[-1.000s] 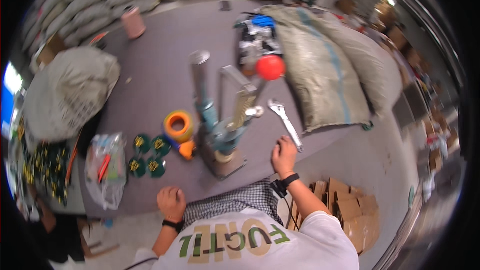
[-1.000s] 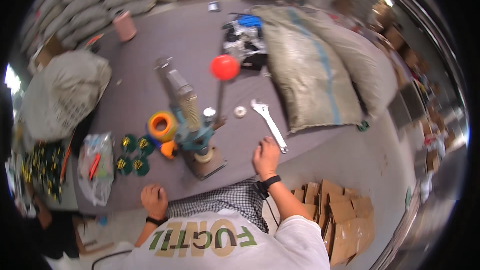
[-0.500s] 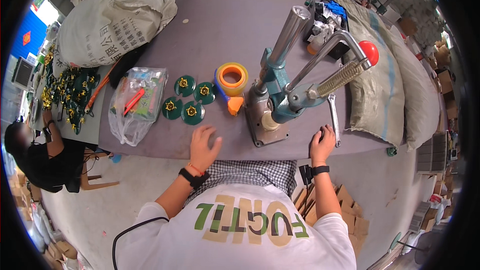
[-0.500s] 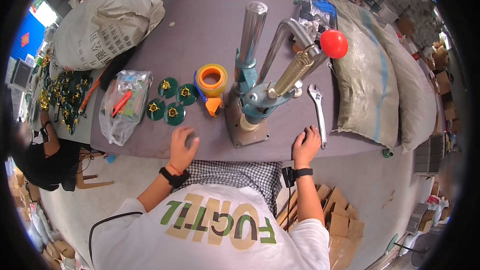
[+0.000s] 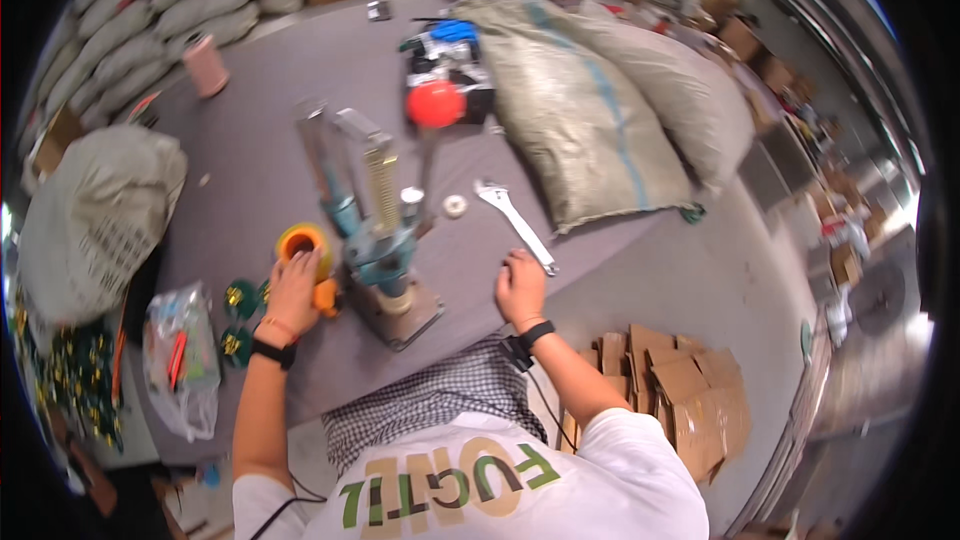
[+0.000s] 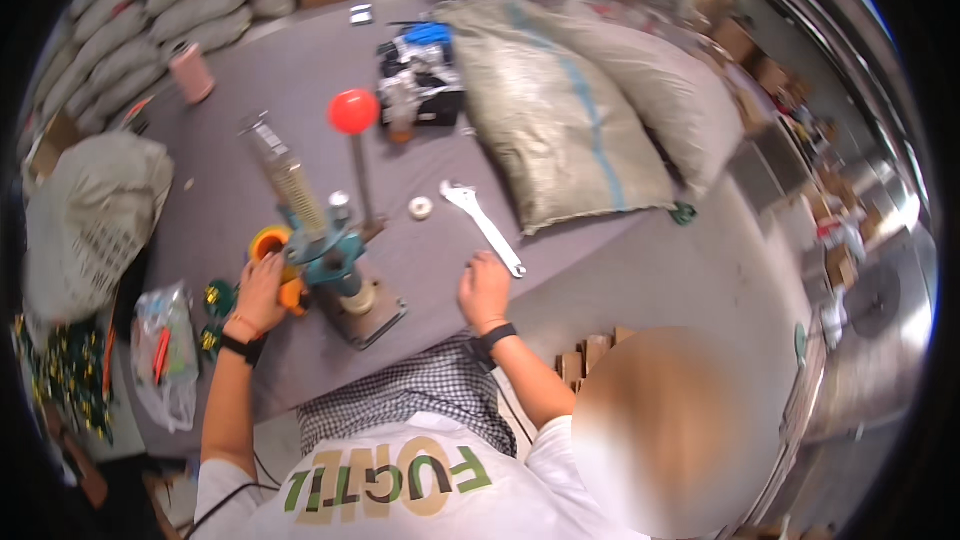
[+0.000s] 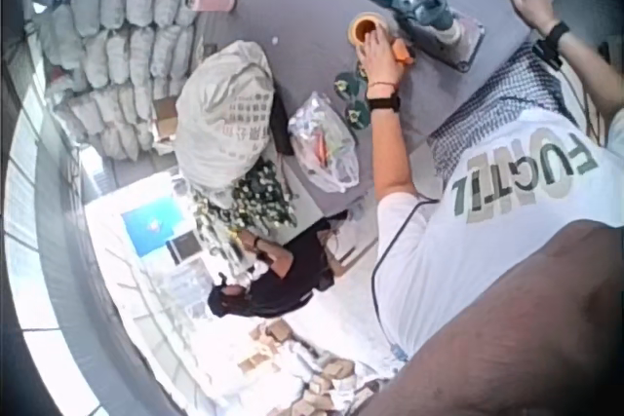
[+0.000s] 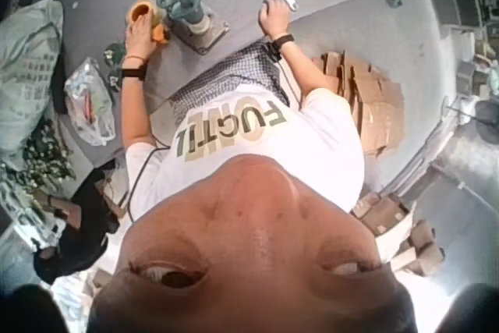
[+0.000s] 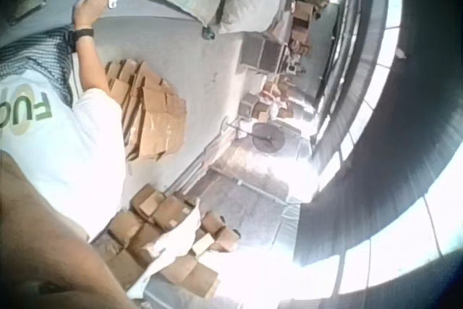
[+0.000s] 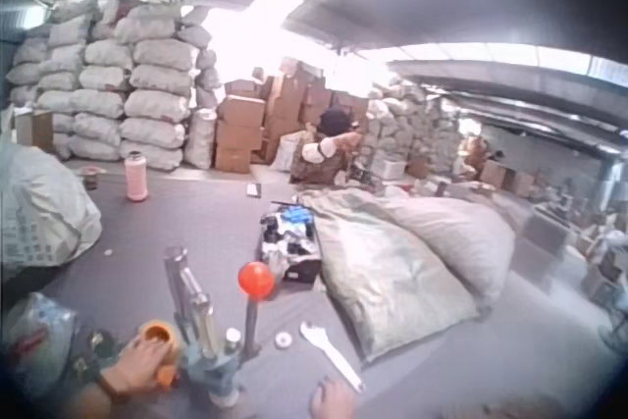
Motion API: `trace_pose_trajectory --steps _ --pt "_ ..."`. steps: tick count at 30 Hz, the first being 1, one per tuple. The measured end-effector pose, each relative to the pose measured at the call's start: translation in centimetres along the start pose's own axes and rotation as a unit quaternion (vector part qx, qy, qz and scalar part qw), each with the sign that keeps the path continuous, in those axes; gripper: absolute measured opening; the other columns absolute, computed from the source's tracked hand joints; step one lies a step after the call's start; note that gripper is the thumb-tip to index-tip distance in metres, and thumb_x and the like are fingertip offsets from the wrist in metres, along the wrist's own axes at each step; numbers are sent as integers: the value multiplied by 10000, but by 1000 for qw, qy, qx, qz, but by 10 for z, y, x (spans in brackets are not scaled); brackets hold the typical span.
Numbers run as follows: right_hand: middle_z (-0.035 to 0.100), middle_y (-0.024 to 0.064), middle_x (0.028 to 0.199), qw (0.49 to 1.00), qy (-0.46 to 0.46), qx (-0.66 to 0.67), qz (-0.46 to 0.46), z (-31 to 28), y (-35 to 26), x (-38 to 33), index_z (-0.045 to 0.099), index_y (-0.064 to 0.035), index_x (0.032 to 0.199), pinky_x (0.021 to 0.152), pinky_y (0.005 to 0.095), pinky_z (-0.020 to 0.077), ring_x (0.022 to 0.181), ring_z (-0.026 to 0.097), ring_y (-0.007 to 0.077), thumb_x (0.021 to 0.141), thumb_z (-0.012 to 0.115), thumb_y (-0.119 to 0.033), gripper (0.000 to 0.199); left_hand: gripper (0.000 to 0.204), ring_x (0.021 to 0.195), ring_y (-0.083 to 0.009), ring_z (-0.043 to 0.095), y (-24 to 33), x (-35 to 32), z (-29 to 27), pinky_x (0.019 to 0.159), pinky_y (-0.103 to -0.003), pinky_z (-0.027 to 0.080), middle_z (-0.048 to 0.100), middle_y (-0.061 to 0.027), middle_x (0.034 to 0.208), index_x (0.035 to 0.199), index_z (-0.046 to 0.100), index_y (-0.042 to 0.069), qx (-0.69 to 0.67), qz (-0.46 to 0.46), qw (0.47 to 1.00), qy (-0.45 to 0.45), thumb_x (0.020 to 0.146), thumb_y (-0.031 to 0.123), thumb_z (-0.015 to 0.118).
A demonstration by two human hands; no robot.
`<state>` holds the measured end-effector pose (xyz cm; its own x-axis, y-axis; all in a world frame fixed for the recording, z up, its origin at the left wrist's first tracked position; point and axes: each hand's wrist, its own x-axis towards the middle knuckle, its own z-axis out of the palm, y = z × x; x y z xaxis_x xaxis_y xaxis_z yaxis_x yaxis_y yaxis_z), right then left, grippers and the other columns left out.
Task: Using a wrench and a manual press machine to assemble green and gold mechanical components.
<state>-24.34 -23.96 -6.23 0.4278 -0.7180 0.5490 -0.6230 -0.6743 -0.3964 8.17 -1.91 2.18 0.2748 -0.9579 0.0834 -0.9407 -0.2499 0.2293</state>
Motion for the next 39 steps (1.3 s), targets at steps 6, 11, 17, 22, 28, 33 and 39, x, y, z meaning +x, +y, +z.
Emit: trace_pose_trajectory --steps 6,11,17,22,28,33,39 --pt "585 124 1074 999 22 -2 24 -3 -5 -2 578 -42 916 936 420 379 1088 519 302 764 574 -69 155 850 1360 -361 220 13 -9 -2 1095 -532 159 313 -204 1414 1387 303 42 63 6 998 8 629 94 684" --pt "608 147 1037 999 20 32 -10 3 -5 5 597 -26 890 897 427 413 1040 548 322 739 586 -58 155 855 1306 -402 285 -2 -37 38 1061 -494 229 350 -238 1376 1364 322 3 22 -116 976 184 626 173 720" --pt "597 179 1058 1000 13 1 -18 -5 16 3 598 1 909 916 443 404 1037 537 352 762 561 -61 164 364 1199 -312 446 -35 -19 28 988 -470 348 512 -149 1239 1063 586 41 88 -80 984 130 756 221 663" --pt "590 189 1087 1000 -15 -3 -28 6 8 7 605 18 936 933 439 390 1064 520 357 786 536 -49 178 352 1232 -303 425 -94 -40 20 1033 -497 310 500 -135 1260 1115 584 93 167 -101 975 111 809 262 626" --pt "589 197 1106 999 -47 -7 -5 1 1 3 611 31 950 938 432 388 1075 520 346 802 527 -69 198 383 1216 -335 427 -96 -52 -11 1033 -458 324 482 -178 1271 1145 570 75 115 -158 961 193 810 251 628" --pt "591 192 1108 999 -37 -33 -12 -1 10 -4 613 23 951 926 422 400 1061 532 345 811 530 -80 193 467 1208 -348 422 -4 -60 4 1024 -414 344 451 -190 1300 1224 518 56 -178 -98 949 239 826 269 633" --pt "596 194 1090 999 -29 -13 -22 4 -1 5 612 18 936 929 421 405 1047 538 349 792 540 -59 179 817 1256 -343 374 93 -41 9 1038 -420 328 393 -191 1344 1343 358 -1 -303 -51 932 192 707 325 754"
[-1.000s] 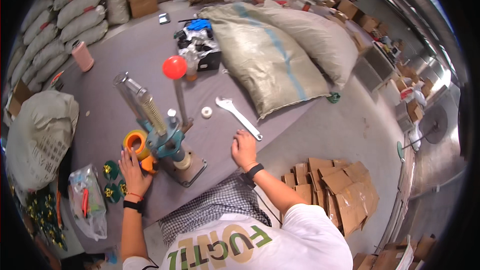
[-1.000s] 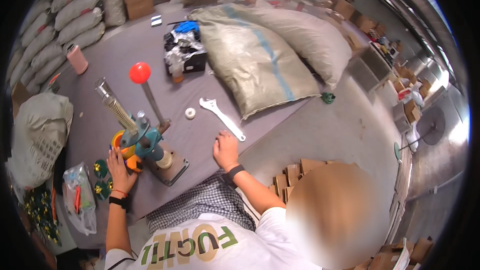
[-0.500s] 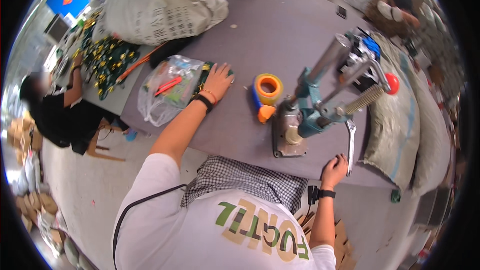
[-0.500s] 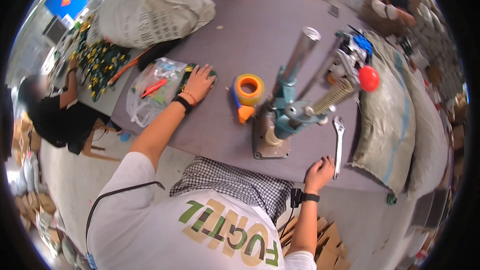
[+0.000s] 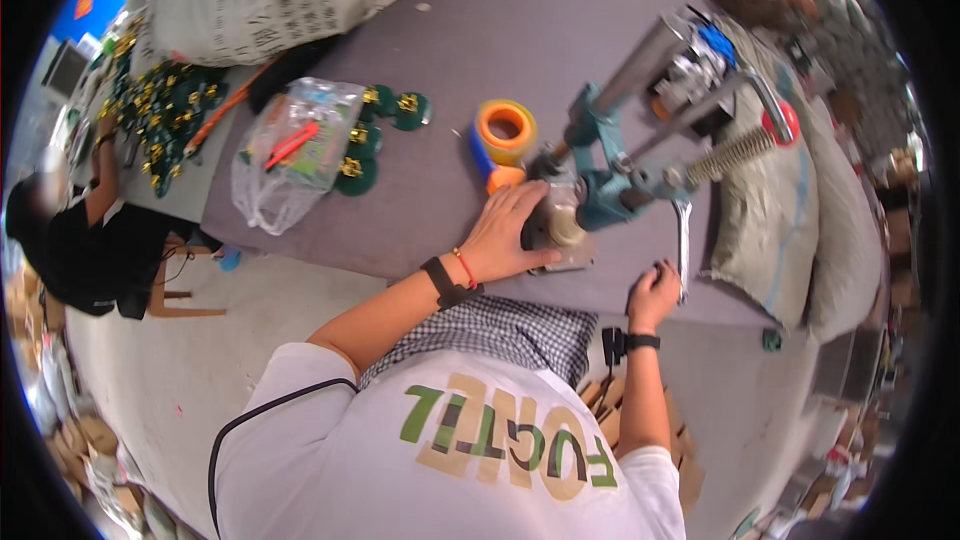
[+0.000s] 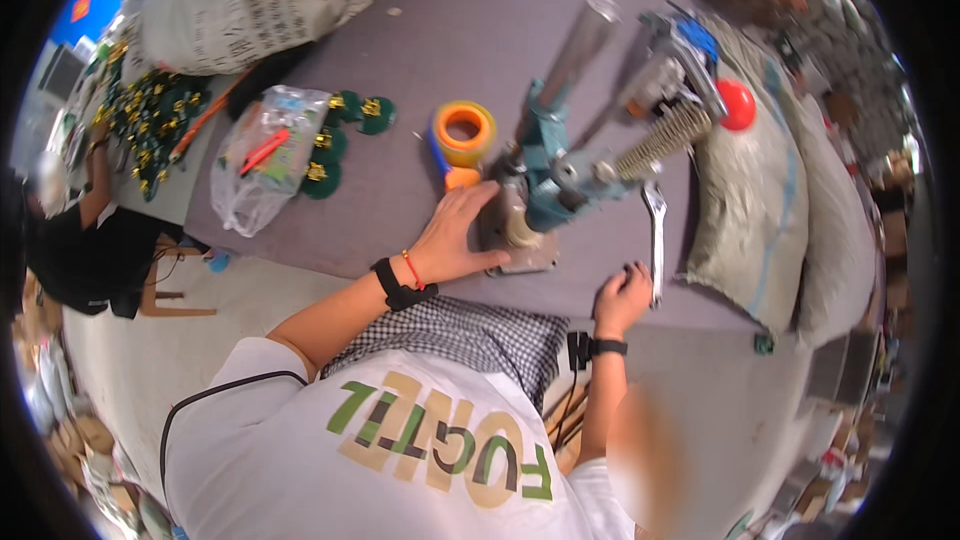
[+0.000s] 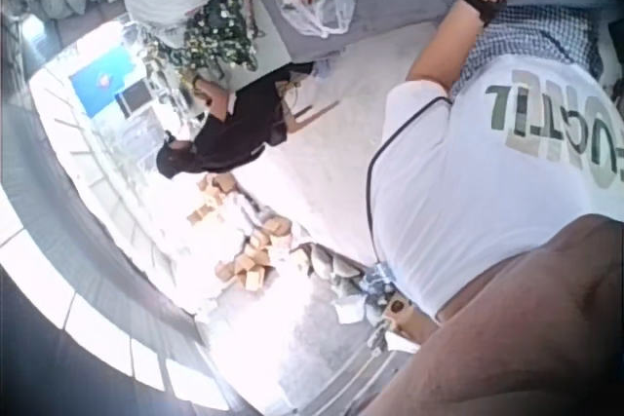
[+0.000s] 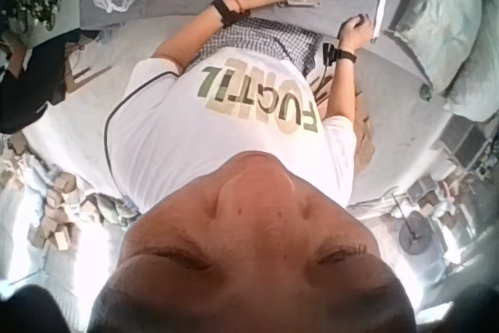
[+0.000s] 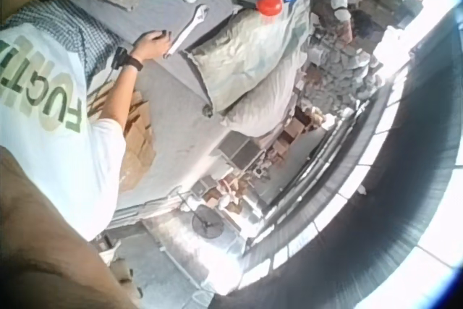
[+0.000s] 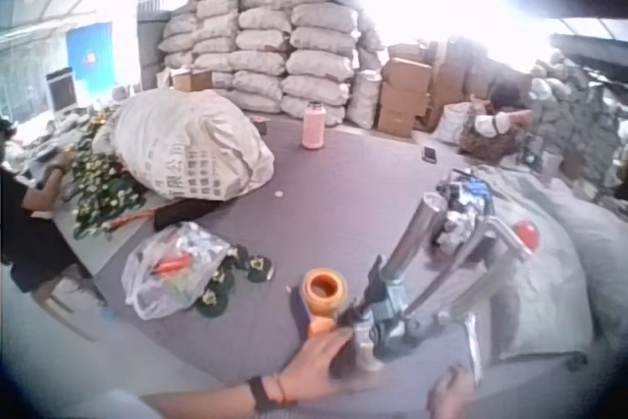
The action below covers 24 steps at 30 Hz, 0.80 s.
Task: Using a wrench and a manual press machine to assemble green and gold mechanical components.
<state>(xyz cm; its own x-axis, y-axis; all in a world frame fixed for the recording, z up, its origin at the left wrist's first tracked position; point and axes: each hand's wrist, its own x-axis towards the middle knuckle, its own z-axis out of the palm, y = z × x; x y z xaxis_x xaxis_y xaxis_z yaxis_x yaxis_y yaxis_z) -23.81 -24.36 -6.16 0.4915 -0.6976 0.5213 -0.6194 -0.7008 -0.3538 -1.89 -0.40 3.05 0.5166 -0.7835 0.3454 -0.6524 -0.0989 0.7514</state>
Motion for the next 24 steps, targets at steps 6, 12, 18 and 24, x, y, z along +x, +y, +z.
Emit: trace_pose_trajectory --steps 6,12,18,24 --pt "601 153 1086 1000 14 -7 5 3 4 -1 605 -8 931 919 423 405 1043 535 325 793 549 -73 162 759 1035 -284 566 25 30 48 918 -361 436 560 -167 1157 1266 405 -22 -228 -104 968 6 688 309 768" --pt "608 114 1087 999 27 7 32 1 11 -7 611 -31 918 930 413 398 1062 534 302 792 552 -82 148 400 805 -133 583 20 49 68 725 -282 477 626 -63 876 977 571 -10 -330 -124 936 -6 731 244 758" --pt "610 97 1091 998 30 24 51 3 11 -8 616 -47 906 956 405 375 1090 523 282 794 557 -92 134 284 723 -90 559 12 42 37 674 -259 469 618 -12 786 848 598 14 -300 -59 952 -25 734 216 763" --pt "612 95 1088 998 28 20 58 -1 10 -4 617 -47 901 949 404 373 1083 525 280 789 557 -94 136 438 969 -150 537 14 37 8 861 -296 450 558 -47 1037 1087 550 17 -319 -115 928 -153 738 175 764"
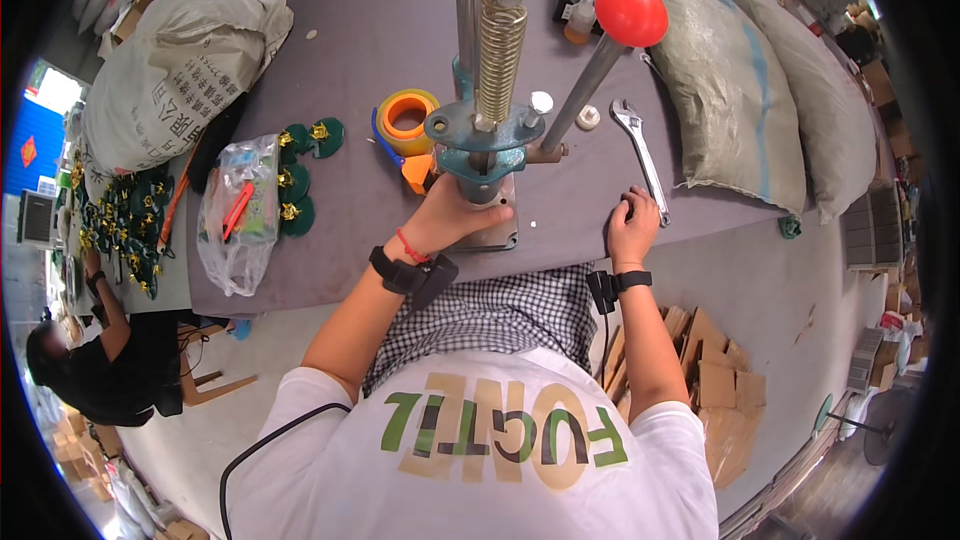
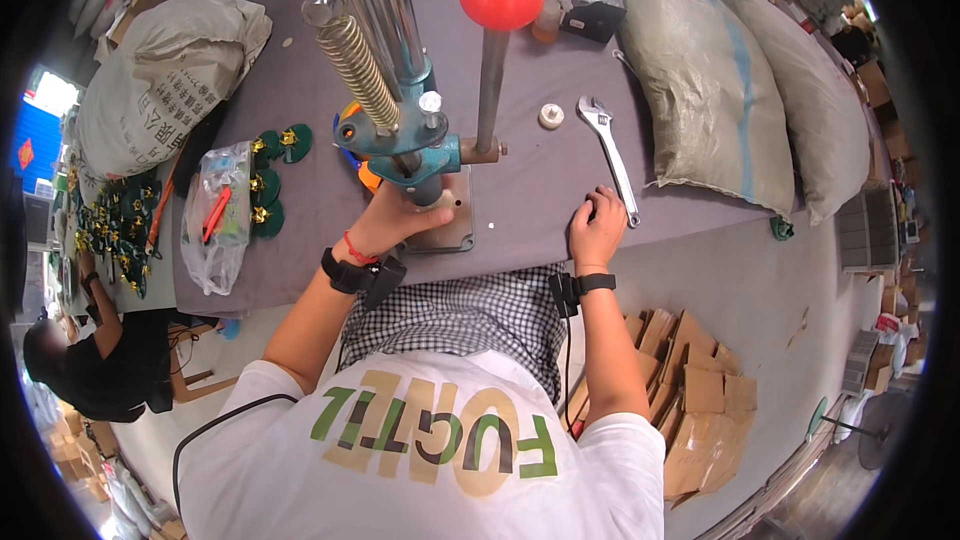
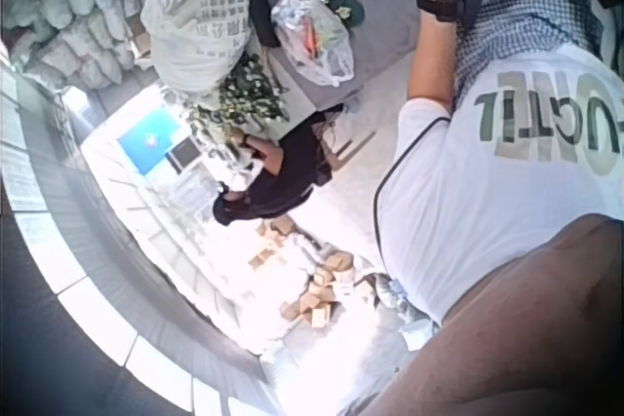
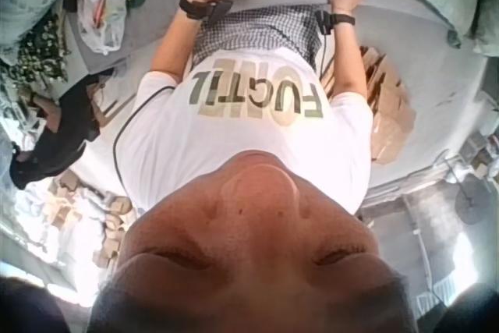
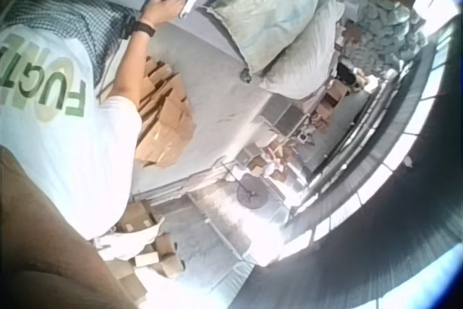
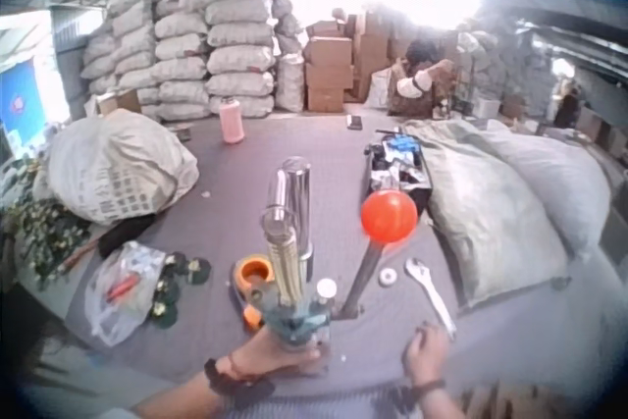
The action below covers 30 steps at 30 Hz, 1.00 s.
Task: Using a wrench and a manual press machine to assemble green and gold mechanical components.
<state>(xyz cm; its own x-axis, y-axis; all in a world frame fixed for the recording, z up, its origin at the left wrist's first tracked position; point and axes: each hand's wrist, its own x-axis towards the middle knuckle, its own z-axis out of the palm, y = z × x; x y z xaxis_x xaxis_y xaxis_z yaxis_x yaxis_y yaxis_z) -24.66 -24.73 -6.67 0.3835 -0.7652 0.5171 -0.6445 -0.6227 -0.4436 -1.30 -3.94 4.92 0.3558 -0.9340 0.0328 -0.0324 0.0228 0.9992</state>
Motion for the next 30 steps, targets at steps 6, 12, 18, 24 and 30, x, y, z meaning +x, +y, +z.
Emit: trace_pose_trajectory --steps 6,12,18,24,30 --pt "614 93 1086 1000 0 5 -6 2 1 -2 620 -46 900 948 407 372 1080 526 279 786 559 -96 138 564 1211 -298 427 -32 -26 0 1003 -392 367 437 -174 1301 1191 506 9 193 33 977 85 727 227 740" --pt "613 88 1087 1000 1 -5 -27 2 -1 1 618 -51 900 938 406 378 1071 529 281 787 565 -88 131 586 1260 -394 343 -62 -32 15 1064 -454 285 381 -251 1329 1238 483 24 350 64 929 97 762 308 670" --pt "613 90 1081 1000 5 -14 -15 1 -1 -3 618 -50 895 931 406 383 1064 529 281 789 564 -88 125 502 1279 -376 338 -63 -36 29 1078 -475 258 428 -198 1312 1234 487 28 544 115 827 90 827 307 579" --pt "614 121 1064 1000 2 -9 -27 5 -3 -2 622 -28 894 918 410 396 1027 538 306 782 558 -82 140 462 1280 -339 359 -55 -52 29 1072 -495 265 468 -160 1284 1190 525 24 450 269 845 -105 814 282 602" --pt "614 158 1060 999 0 -18 -49 2 4 -3 617 -4 908 890 414 415 1006 550 325 791 541 -65 152 455 1204 -346 435 -42 -59 13 1056 -492 287 504 -139 1239 1102 552 67 504 239 828 -55 747 329 665"
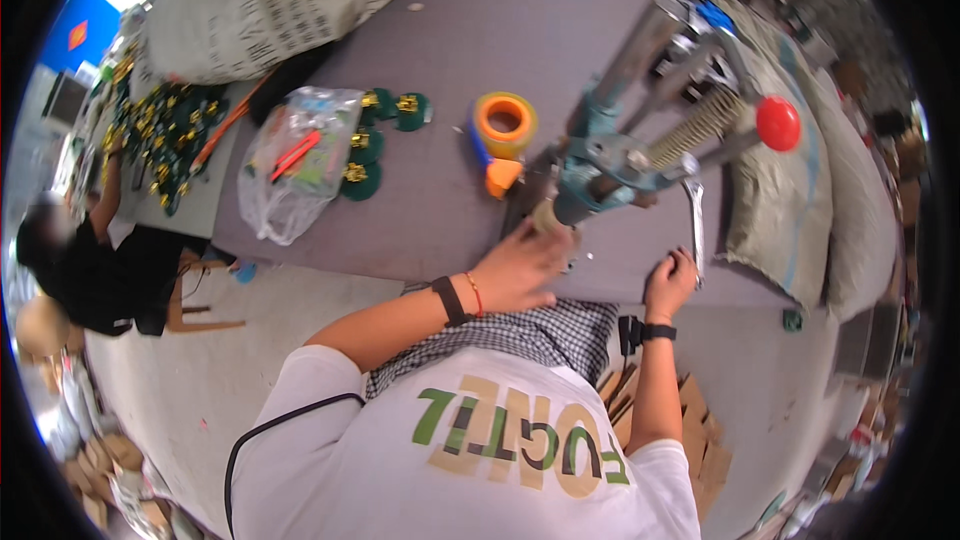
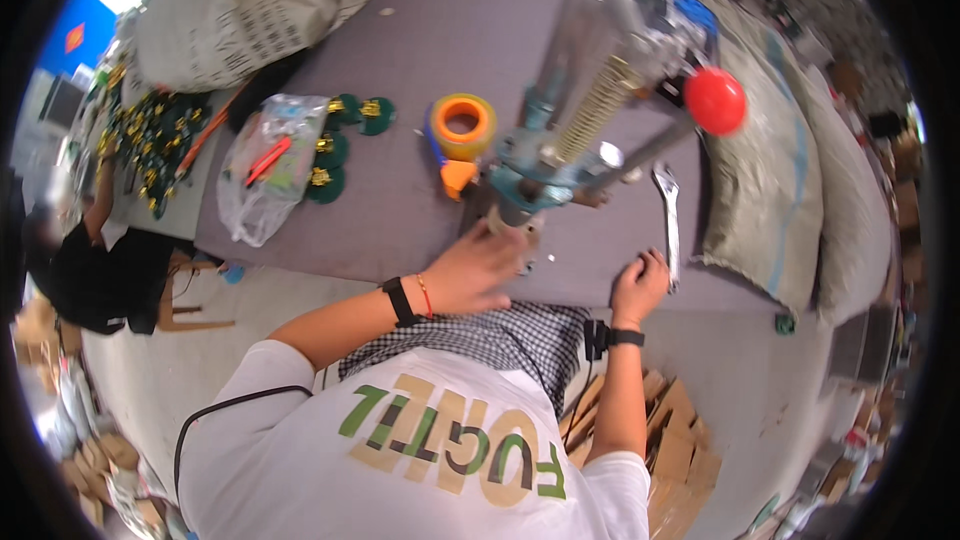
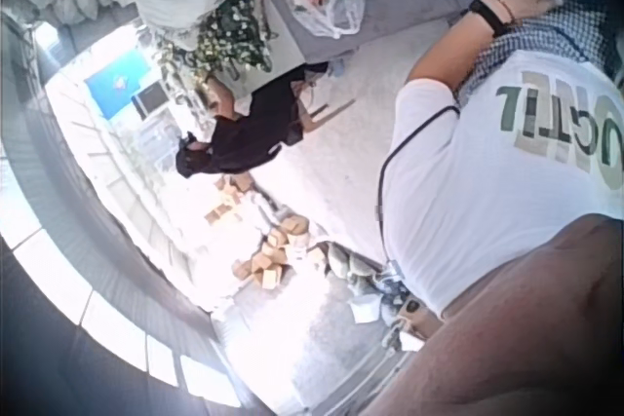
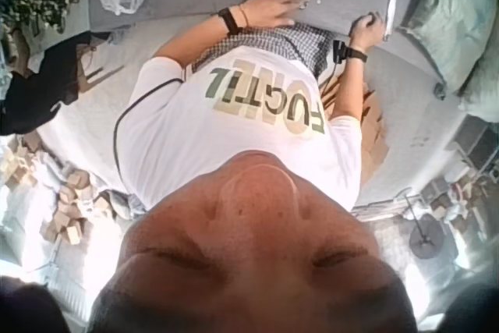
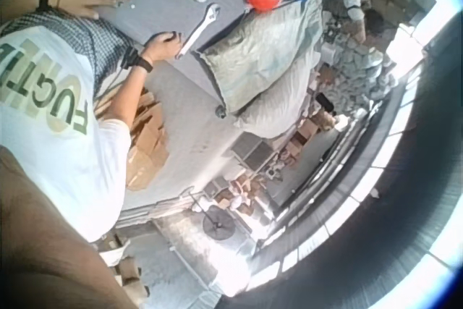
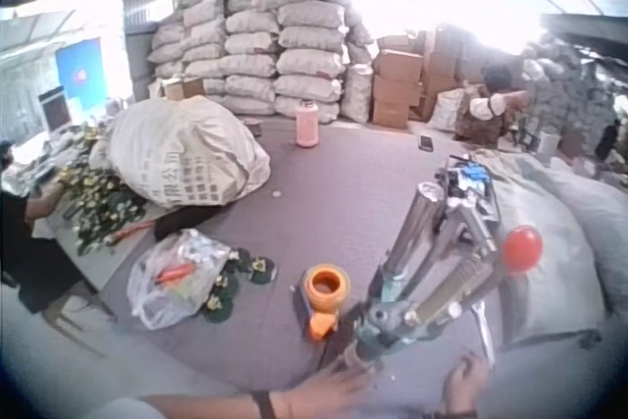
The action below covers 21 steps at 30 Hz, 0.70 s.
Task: Using a wrench and a manual press machine to assemble green and gold mechanical components.
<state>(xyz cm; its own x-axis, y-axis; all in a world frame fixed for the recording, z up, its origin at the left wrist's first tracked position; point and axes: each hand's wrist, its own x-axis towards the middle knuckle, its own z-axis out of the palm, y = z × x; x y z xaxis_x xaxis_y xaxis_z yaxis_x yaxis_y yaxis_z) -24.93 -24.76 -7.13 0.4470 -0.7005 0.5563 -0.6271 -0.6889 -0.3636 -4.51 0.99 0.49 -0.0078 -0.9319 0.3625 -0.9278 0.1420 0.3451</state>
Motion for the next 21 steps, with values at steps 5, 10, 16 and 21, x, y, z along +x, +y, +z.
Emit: trace_pose_trajectory --steps 5,10,16,21 --pt "614 156 1063 1000 -12 5 3 -1 6 1 619 -7 908 884 416 418 992 553 327 793 539 -61 150 339 1143 -352 473 -40 -31 -36 974 -471 359 543 -153 1169 1002 605 55 17 -107 983 147 744 267 664" --pt "616 150 1059 1000 0 -8 4 -4 1 2 624 -8 896 877 412 427 987 558 325 792 544 -61 141 396 1074 -349 494 -113 -111 -59 932 -447 392 535 -175 1178 1096 572 35 249 -456 809 276 745 195 662" --pt "589 156 1078 998 -57 6 15 -2 -16 11 622 -21 958 926 413 393 1036 517 329 787 572 -92 192 343 1060 -343 494 -106 -122 -69 920 -422 391 544 -153 1149 1068 594 41 134 -403 884 197 732 69 657" --pt "597 141 1111 921 -82 346 156 -50 -85 76 571 41 1108 829 327 465 955 600 199 929 531 -186 292 371 1005 -298 525 -111 -130 -64 866 -384 416 592 -115 1053 1097 600 59 92 -402 893 178 734 74 672"
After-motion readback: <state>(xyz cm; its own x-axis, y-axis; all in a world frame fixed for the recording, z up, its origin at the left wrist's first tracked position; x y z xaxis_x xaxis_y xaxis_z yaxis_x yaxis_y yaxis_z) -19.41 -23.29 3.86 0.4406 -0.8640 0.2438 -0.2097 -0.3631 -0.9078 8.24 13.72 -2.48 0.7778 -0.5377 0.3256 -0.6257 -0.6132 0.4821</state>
